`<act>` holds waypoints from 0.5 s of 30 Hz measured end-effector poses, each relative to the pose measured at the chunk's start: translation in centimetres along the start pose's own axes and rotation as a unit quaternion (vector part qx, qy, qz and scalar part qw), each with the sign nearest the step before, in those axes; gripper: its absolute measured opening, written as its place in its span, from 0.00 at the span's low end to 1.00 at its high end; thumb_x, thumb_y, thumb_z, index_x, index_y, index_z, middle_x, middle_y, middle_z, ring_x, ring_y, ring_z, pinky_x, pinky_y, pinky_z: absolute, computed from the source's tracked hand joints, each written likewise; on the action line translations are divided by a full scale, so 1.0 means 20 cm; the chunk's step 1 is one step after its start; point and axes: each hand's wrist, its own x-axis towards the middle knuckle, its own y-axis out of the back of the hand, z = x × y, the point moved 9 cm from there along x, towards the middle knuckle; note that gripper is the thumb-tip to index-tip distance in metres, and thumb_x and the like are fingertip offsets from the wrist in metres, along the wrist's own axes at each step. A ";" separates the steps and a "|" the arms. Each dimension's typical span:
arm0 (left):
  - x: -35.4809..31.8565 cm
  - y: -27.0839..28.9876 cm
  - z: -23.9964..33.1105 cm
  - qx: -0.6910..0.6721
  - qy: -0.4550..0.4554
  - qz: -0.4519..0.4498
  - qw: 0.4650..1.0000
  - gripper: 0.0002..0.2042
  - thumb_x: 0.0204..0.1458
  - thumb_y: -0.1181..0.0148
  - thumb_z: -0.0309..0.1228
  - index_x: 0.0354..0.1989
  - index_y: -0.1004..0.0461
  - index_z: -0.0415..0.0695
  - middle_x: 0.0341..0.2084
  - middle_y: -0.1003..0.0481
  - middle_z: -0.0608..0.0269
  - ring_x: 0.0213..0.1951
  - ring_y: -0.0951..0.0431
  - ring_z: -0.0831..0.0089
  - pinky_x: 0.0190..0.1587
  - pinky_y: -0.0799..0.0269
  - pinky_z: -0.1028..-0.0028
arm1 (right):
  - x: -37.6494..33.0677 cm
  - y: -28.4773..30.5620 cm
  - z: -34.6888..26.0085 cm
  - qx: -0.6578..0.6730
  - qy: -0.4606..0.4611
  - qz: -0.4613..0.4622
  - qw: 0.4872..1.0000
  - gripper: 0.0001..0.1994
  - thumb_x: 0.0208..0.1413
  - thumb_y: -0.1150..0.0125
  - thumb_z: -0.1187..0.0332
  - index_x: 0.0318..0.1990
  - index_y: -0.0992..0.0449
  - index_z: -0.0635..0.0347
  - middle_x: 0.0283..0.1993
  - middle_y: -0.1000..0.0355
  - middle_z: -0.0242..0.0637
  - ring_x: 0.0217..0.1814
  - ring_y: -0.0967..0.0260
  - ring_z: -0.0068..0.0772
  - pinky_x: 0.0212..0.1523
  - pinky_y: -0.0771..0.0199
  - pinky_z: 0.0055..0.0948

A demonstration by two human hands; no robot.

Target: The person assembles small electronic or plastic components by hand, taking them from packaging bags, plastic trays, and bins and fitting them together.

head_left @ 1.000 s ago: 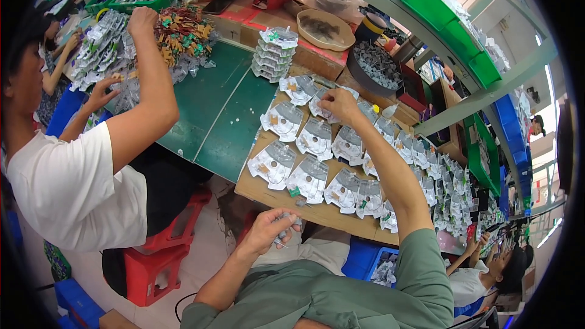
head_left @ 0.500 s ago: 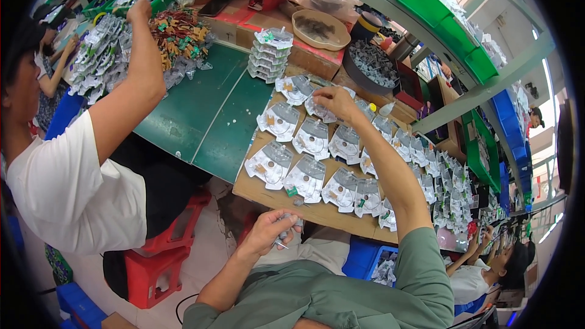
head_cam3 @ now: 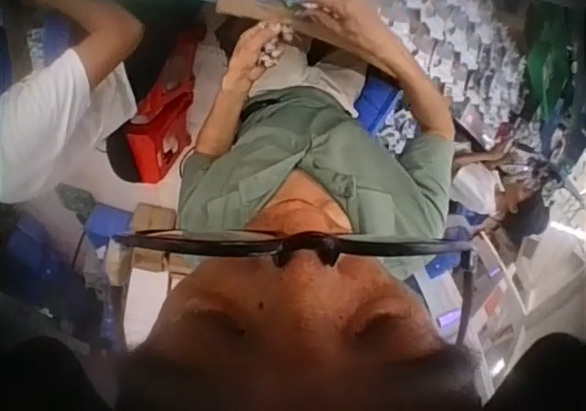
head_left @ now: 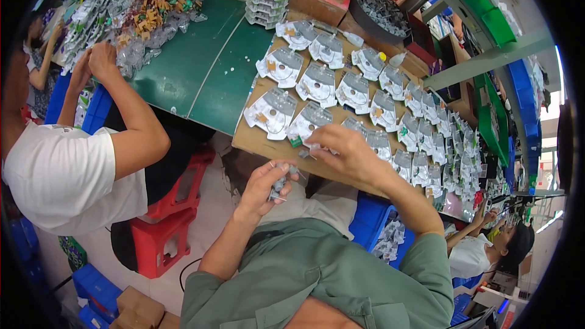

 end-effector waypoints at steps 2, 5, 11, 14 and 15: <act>-0.02 0.04 -0.04 -0.017 -0.005 0.014 1.000 0.13 0.60 0.46 0.32 0.49 0.30 0.38 0.33 0.26 0.58 0.21 0.32 0.80 0.15 0.40 0.82 | -0.07 -0.10 -0.09 -0.045 0.015 0.003 0.999 0.14 0.51 0.36 0.70 0.45 0.25 0.59 0.43 0.28 0.39 0.42 0.28 0.40 0.41 0.27 0.35; -0.05 0.06 -0.06 -0.026 -0.004 0.007 1.000 0.12 0.60 0.46 0.32 0.48 0.29 0.39 0.32 0.26 0.58 0.21 0.32 0.80 0.15 0.41 0.82 | -0.10 -0.23 -0.10 -0.147 0.050 0.004 0.988 0.17 0.47 0.38 0.71 0.47 0.27 0.61 0.44 0.31 0.39 0.42 0.32 0.40 0.41 0.29 0.34; -0.04 0.12 -0.11 -0.033 -0.008 0.015 0.999 0.11 0.59 0.43 0.34 0.44 0.28 0.41 0.30 0.26 0.60 0.21 0.31 0.79 0.15 0.41 0.83 | -0.14 -0.21 -0.17 -0.191 0.087 0.090 0.973 0.16 0.46 0.41 0.73 0.46 0.27 0.62 0.43 0.33 0.40 0.41 0.33 0.40 0.39 0.30 0.34; -0.02 0.13 -0.10 -0.022 -0.016 0.021 0.999 0.11 0.59 0.42 0.35 0.43 0.28 0.41 0.29 0.27 0.61 0.21 0.31 0.80 0.15 0.41 0.83 | -0.23 -0.19 -0.12 -0.189 0.028 0.123 0.974 0.11 0.50 0.39 0.71 0.42 0.26 0.61 0.36 0.32 0.39 0.36 0.32 0.39 0.35 0.29 0.33; -0.01 0.11 -0.09 -0.019 -0.016 0.022 0.999 0.11 0.59 0.42 0.35 0.43 0.28 0.41 0.29 0.27 0.61 0.21 0.31 0.80 0.15 0.41 0.83 | -0.27 -0.20 -0.07 -0.193 -0.021 0.120 0.974 0.09 0.51 0.38 0.70 0.39 0.26 0.60 0.33 0.33 0.38 0.34 0.31 0.39 0.33 0.29 0.33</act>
